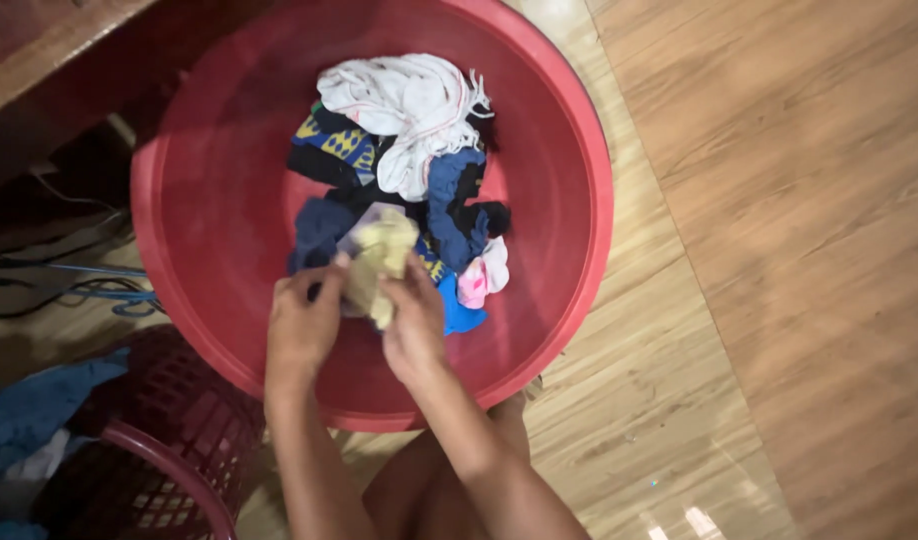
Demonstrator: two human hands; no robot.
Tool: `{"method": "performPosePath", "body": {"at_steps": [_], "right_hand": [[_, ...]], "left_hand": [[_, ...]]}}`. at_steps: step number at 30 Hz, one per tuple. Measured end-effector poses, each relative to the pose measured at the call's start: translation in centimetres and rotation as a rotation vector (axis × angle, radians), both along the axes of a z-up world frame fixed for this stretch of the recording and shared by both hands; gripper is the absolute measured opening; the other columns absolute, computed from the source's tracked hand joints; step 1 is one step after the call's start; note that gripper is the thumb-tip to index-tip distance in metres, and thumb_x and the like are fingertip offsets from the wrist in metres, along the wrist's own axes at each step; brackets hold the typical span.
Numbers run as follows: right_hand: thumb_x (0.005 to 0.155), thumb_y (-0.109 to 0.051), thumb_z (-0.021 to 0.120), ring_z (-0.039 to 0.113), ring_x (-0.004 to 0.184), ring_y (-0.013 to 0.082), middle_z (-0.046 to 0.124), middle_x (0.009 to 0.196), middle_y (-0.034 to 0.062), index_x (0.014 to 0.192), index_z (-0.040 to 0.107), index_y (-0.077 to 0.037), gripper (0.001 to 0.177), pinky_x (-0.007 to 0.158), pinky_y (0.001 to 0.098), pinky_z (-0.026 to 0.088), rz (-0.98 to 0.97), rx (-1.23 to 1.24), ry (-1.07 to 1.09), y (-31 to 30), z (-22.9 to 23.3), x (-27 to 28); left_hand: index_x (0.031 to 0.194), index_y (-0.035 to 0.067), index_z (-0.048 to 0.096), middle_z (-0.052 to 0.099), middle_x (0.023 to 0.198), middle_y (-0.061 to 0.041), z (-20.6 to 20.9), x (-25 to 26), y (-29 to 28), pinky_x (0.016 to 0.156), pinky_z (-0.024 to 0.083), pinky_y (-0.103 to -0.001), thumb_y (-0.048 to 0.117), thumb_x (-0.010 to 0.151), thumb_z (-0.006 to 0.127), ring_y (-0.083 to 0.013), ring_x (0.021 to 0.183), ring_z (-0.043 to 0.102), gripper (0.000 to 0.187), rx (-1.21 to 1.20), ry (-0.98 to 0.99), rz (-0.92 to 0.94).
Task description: Sorting various clothing items from a bucket and hanging them on a clothes rack using hangers and clips.
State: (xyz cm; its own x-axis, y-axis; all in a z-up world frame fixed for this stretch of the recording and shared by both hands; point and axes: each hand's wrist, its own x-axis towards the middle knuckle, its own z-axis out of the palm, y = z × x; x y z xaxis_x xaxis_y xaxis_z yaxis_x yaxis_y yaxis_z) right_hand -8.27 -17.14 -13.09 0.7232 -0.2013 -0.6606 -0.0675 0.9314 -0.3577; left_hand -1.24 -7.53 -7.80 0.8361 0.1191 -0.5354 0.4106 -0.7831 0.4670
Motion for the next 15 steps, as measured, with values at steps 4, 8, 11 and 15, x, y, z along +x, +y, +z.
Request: {"method": "performPosePath", "body": {"at_steps": [4,8,11,15], "right_hand": [[0.097,0.005,0.054,0.062,0.121,0.0240,0.059,0.139,0.0134,0.158,0.036,-0.001,0.064,0.103,0.0376,0.052,-0.085,0.121,0.038,-0.7,3.6,0.3],[0.094,0.008,0.054,0.053,0.136,0.0184,0.047,0.155,0.0063,0.167,0.015,-0.018,0.087,0.110,0.0327,0.045,-0.067,0.135,-0.146,-1.2,5.8,1.5],[0.094,0.008,0.055,0.054,0.133,0.0206,0.048,0.151,0.0081,0.169,0.011,-0.020,0.091,0.109,0.0351,0.047,-0.041,0.175,-0.211,-2.1,5.6,2.5],[0.090,0.010,0.058,0.069,0.109,0.0245,0.067,0.123,0.0161,0.161,0.025,-0.016,0.083,0.096,0.0365,0.057,0.119,0.207,0.218,-3.3,1.2,1.4]], "left_hand": [[0.105,0.001,0.075,0.074,0.098,-0.015,0.7,0.3,-0.1,0.092,0.053,-0.037,0.050,0.095,0.066,-0.0284,0.098,0.072,0.051,-0.140,0.171,-0.022],[0.099,-0.002,0.074,0.069,0.099,-0.009,1.8,0.4,-0.5,0.089,0.048,-0.031,0.044,0.099,0.064,-0.0173,0.097,0.063,0.047,-0.373,0.357,0.172],[0.095,-0.007,0.073,0.062,0.098,-0.008,2.3,0.4,0.1,0.084,0.045,-0.032,0.034,0.099,0.070,-0.0137,0.092,0.057,0.041,-0.510,0.142,0.184],[0.102,-0.004,0.071,0.071,0.095,-0.003,3.1,1.2,1.3,0.082,0.049,-0.029,0.029,0.091,0.075,-0.0118,0.088,0.062,0.035,-0.584,0.071,0.274]]}}
